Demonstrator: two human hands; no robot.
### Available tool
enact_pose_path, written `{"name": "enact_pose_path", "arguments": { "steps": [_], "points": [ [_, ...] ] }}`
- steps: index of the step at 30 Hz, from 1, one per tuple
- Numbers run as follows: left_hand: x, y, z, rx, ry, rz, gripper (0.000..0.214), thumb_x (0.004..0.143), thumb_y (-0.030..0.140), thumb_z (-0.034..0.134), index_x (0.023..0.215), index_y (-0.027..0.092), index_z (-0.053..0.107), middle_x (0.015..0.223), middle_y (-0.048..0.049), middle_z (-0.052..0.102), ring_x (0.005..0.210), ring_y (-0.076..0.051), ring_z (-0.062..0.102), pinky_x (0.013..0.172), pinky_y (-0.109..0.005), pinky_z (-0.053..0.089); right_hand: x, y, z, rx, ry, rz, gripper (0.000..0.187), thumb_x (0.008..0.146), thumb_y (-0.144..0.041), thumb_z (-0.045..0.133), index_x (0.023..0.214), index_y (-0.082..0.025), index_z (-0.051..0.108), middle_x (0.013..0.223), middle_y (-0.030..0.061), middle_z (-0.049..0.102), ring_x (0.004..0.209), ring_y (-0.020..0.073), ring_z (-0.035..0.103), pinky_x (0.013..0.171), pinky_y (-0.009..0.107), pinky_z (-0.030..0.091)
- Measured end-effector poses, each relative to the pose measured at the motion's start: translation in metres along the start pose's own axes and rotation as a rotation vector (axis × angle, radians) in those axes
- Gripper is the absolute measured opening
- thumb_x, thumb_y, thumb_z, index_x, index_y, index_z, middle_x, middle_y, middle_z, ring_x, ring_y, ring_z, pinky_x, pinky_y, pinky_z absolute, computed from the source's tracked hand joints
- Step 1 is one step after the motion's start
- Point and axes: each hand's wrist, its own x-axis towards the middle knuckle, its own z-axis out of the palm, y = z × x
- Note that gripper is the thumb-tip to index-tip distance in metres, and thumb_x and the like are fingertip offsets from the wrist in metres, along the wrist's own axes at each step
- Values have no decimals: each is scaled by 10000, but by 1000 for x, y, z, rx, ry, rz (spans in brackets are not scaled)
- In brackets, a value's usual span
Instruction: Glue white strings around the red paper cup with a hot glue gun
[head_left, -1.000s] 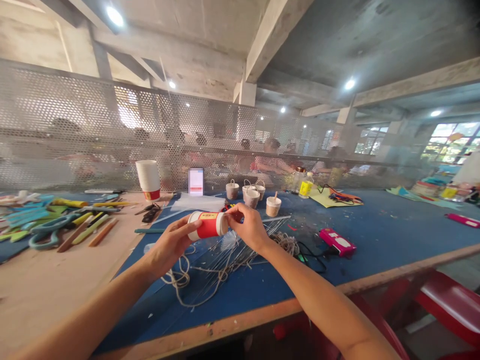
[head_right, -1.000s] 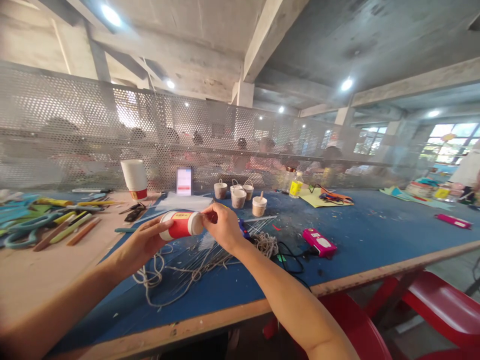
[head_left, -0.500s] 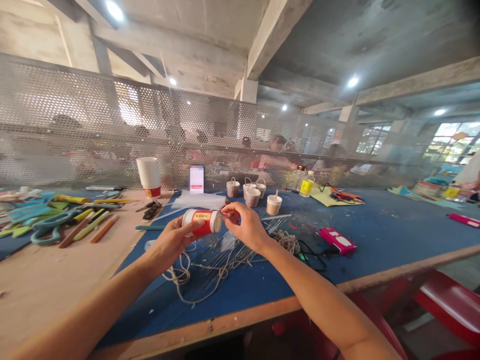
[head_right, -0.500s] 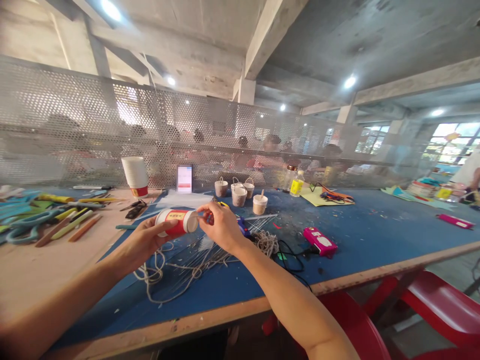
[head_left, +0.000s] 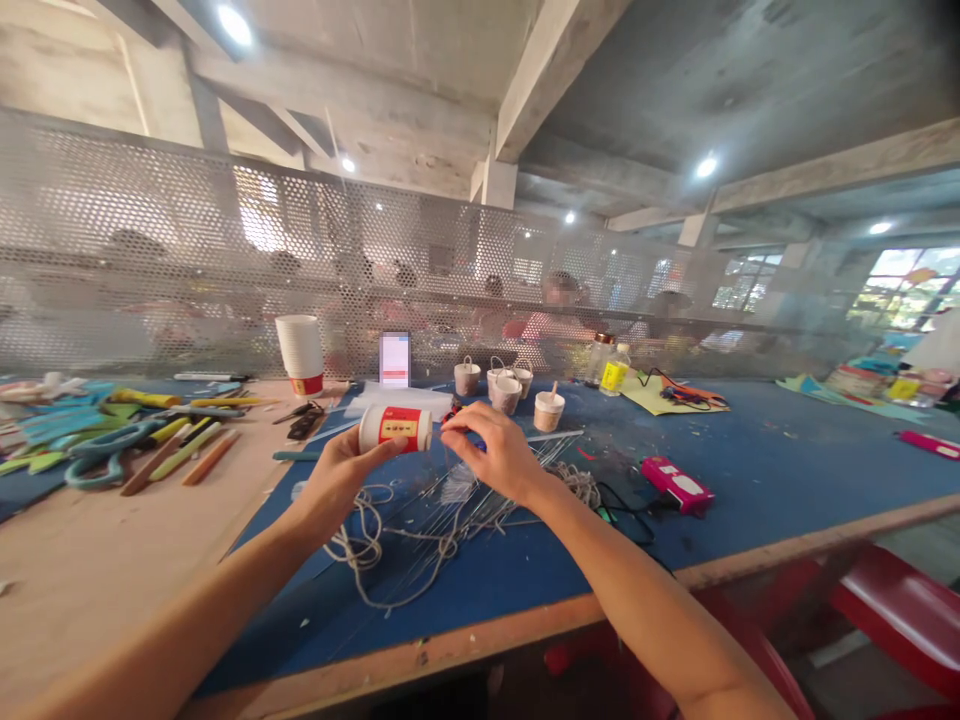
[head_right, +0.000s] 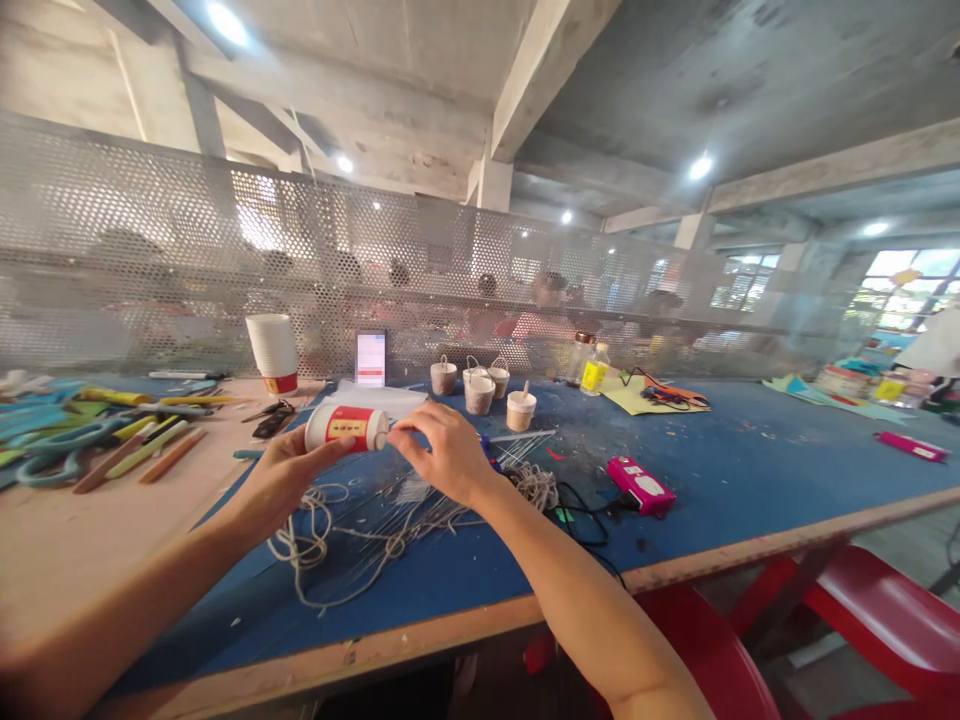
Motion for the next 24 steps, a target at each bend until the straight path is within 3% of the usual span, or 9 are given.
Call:
{"name": "enact_pose_path", "arguments": {
  "steps": [3,5,8,12,16,24],
  "points": [
    [0,-1,-1,14,28,14,394,688,396,903,994,172,795,961,-65,828,862,-235,732,854,-326,543,3,16,-20,-171,21,226,248,1026,-385,545,1007,-216,726,1013,72,751,916,195,691,828,302,495],
    [1,-2,-2,18,39,13,410,693,398,902,1009,164,788,986,-67,828,886,-234,725,885,-335,535,2,31,-33,-342,-108,417,263,1014,-407,558,961,-222,738,936,58,770,856,204,705,777,294,473],
    [2,-3,-4,23,61,14,421,683,406,908,999,154,789,960,-57,831,892,-234,718,887,-328,532,-6,52,-44,-542,-362,625,300,986,-450,588,913,-218,764,945,94,788,933,244,724,773,289,460],
    [3,-3,-5,-8,77,-18,414,665,386,919,962,139,770,865,-42,820,797,-212,705,794,-311,545,-18,71,-44,-557,-495,731,360,927,-527,645,846,-203,780,930,131,793,943,288,732,737,304,466],
    [2,-2,-3,-70,73,-74,420,643,368,933,950,143,755,783,-28,805,728,-205,698,743,-315,554,-21,83,-38,-531,-552,792,414,847,-613,698,784,-210,773,869,111,785,896,277,727,687,288,452],
    [3,3,1,-134,69,-63,363,638,345,934,898,144,780,864,-49,825,796,-211,715,810,-315,558,-23,94,-43,-382,-427,839,427,853,-525,691,607,-175,680,611,59,669,681,220,652,591,276,393]
  ]
}}
